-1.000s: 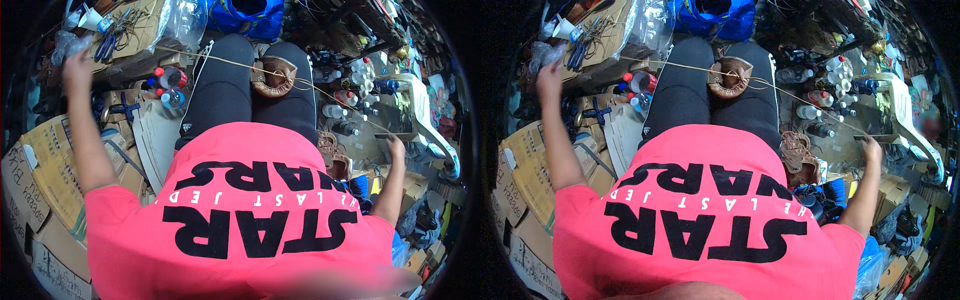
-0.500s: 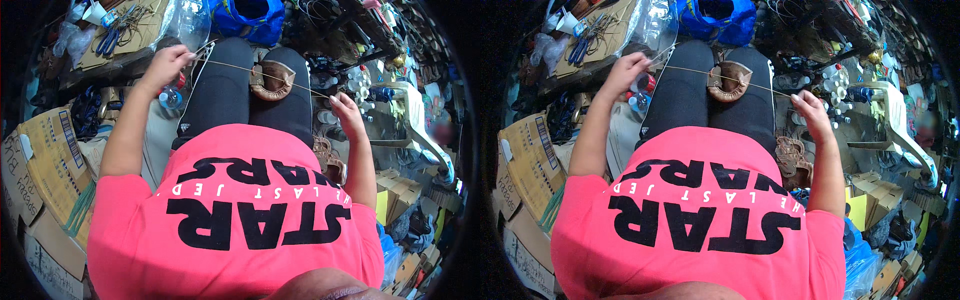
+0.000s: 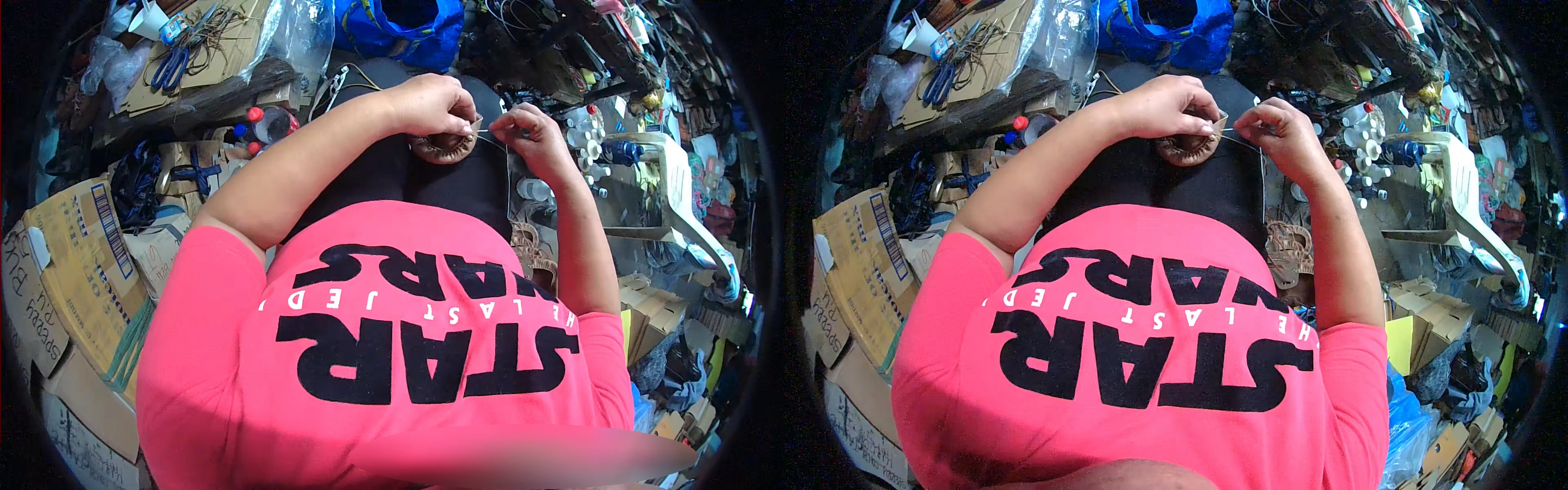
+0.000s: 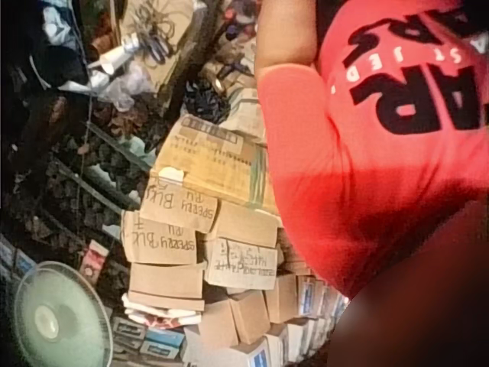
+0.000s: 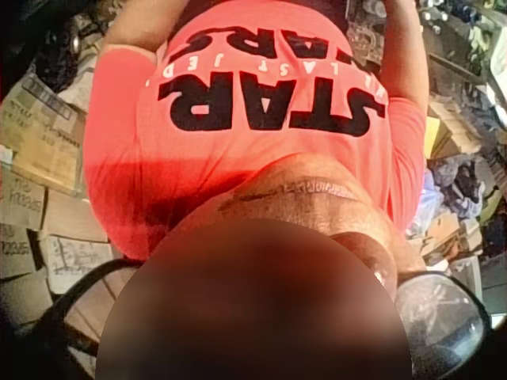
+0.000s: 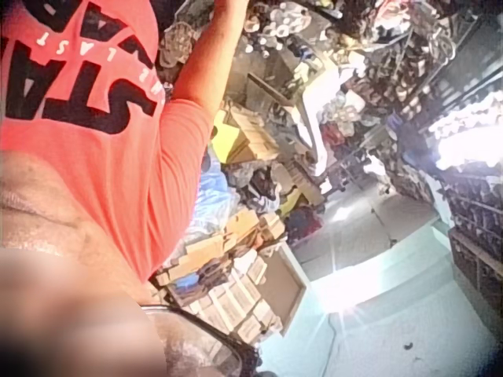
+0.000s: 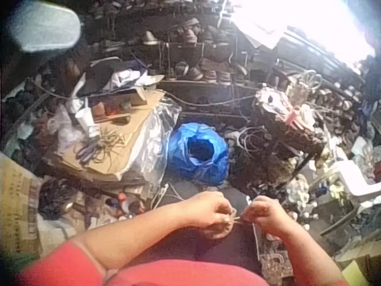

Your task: Hand-stitching the leather upper of a moccasin-style shoe.

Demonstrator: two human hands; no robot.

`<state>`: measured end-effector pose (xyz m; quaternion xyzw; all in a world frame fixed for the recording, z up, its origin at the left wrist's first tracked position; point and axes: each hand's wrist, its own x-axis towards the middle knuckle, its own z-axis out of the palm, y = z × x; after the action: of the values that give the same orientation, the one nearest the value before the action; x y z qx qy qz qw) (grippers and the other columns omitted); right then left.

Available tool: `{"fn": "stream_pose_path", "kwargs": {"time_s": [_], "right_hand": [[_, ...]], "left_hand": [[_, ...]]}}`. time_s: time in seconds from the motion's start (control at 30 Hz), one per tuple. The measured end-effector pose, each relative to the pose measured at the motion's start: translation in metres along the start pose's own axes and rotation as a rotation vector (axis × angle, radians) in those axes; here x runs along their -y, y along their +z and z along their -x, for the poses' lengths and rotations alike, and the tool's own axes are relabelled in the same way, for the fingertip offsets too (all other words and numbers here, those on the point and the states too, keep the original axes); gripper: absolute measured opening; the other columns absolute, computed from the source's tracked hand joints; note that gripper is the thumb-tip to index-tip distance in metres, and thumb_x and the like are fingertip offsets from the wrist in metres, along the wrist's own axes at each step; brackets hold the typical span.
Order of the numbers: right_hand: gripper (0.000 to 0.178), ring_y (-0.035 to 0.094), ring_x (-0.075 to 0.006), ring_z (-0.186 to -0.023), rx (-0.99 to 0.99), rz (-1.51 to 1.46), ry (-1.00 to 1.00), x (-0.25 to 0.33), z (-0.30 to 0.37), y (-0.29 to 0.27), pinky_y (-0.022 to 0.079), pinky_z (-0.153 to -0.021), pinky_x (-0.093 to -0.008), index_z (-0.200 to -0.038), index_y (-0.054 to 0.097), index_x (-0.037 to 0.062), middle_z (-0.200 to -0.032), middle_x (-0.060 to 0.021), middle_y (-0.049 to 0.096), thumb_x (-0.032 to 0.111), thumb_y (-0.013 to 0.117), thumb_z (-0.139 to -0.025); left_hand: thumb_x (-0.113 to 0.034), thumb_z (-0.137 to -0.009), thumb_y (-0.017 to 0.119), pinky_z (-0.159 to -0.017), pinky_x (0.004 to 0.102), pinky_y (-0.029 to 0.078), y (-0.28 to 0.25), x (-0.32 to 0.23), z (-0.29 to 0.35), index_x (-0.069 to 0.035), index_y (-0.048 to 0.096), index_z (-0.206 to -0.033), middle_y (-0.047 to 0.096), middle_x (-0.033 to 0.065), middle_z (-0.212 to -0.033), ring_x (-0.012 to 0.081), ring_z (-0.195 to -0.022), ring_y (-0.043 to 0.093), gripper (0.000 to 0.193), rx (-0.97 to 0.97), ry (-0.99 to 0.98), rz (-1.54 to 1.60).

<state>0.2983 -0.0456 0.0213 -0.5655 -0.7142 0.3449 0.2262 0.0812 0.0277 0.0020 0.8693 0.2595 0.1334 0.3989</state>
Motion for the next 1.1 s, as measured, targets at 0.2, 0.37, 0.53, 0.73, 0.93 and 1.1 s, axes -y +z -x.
{"fn": "stream_pose_path", "kwargs": {"time_s": [0.2, 0.37, 0.53, 0.73, 0.93, 1.1], "right_hand": [[0.014, 0.058, -0.0119, -0.080, 0.052, -0.087, -0.029, -0.007, -0.002, 0.007, 0.048, -0.072, -0.0255, -0.086, 0.068, 0.0053, -0.086, -0.0024, 0.059, -0.001, 0.067, -0.074], [0.013, 0.058, -0.0126, -0.079, -0.060, -0.148, -0.076, -0.011, 0.011, 0.027, 0.046, -0.071, -0.0253, -0.086, 0.068, 0.0047, -0.082, -0.0031, 0.060, -0.001, 0.068, -0.074], [0.015, 0.058, -0.0137, -0.074, -0.178, -0.072, -0.057, -0.004, 0.027, 0.038, 0.045, -0.066, -0.0246, -0.089, 0.069, 0.0066, -0.078, -0.0035, 0.059, 0.001, 0.068, -0.075], [0.018, 0.059, -0.0244, -0.073, -0.087, 0.164, -0.112, 0.021, 0.024, 0.026, 0.047, -0.065, -0.0327, -0.090, 0.069, 0.0088, -0.079, -0.0088, 0.057, 0.001, 0.063, -0.075], [0.026, 0.059, -0.0328, -0.077, 0.150, 0.620, -0.258, 0.048, 0.003, 0.012, 0.047, -0.068, -0.0395, -0.088, 0.070, 0.0108, -0.082, -0.0140, 0.057, -0.001, 0.056, -0.069], [0.015, 0.059, -0.0284, -0.076, 0.241, 0.403, -0.216, 0.026, -0.010, 0.017, 0.047, -0.067, -0.0356, -0.083, 0.069, 0.0071, -0.077, -0.0114, 0.058, 0.002, 0.064, -0.071]], "left_hand": [[-0.021, -0.076, 0.070, -0.078, 0.0292, 0.047, 0.000, 0.009, -0.008, -0.003, 0.067, -0.089, 0.064, 0.0088, -0.089, 0.0181, -0.087, 0.061, 0.022, 0.154, -0.056, 0.159], [-0.015, -0.079, 0.067, -0.081, 0.0264, 0.045, 0.007, 0.020, -0.004, 0.000, 0.068, -0.095, 0.067, 0.0050, -0.092, 0.0100, -0.087, 0.058, 0.022, 0.259, -0.248, 0.635], [-0.010, -0.079, 0.064, -0.087, 0.0246, 0.043, 0.005, 0.020, -0.001, 0.000, 0.065, -0.108, 0.066, 0.0059, -0.100, 0.0113, -0.092, 0.058, 0.030, 0.318, -0.232, 0.681], [-0.007, -0.079, 0.062, -0.091, 0.0241, 0.041, 0.007, 0.026, -0.004, 0.000, 0.062, -0.113, 0.065, 0.0067, -0.107, 0.0114, -0.098, 0.057, 0.035, 0.416, -0.249, 0.668], [-0.002, -0.077, 0.061, -0.089, 0.0251, 0.043, 0.002, 0.021, -0.003, 0.001, 0.061, -0.113, 0.065, 0.0074, -0.104, 0.0108, -0.097, 0.057, 0.036, 0.465, -0.146, 0.449], [0.003, -0.073, 0.064, -0.073, 0.0260, 0.047, 0.000, 0.018, -0.010, 0.002, 0.061, -0.099, 0.062, 0.0018, -0.082, 0.0098, -0.078, 0.057, 0.026, 0.323, -0.096, 0.381]]}}
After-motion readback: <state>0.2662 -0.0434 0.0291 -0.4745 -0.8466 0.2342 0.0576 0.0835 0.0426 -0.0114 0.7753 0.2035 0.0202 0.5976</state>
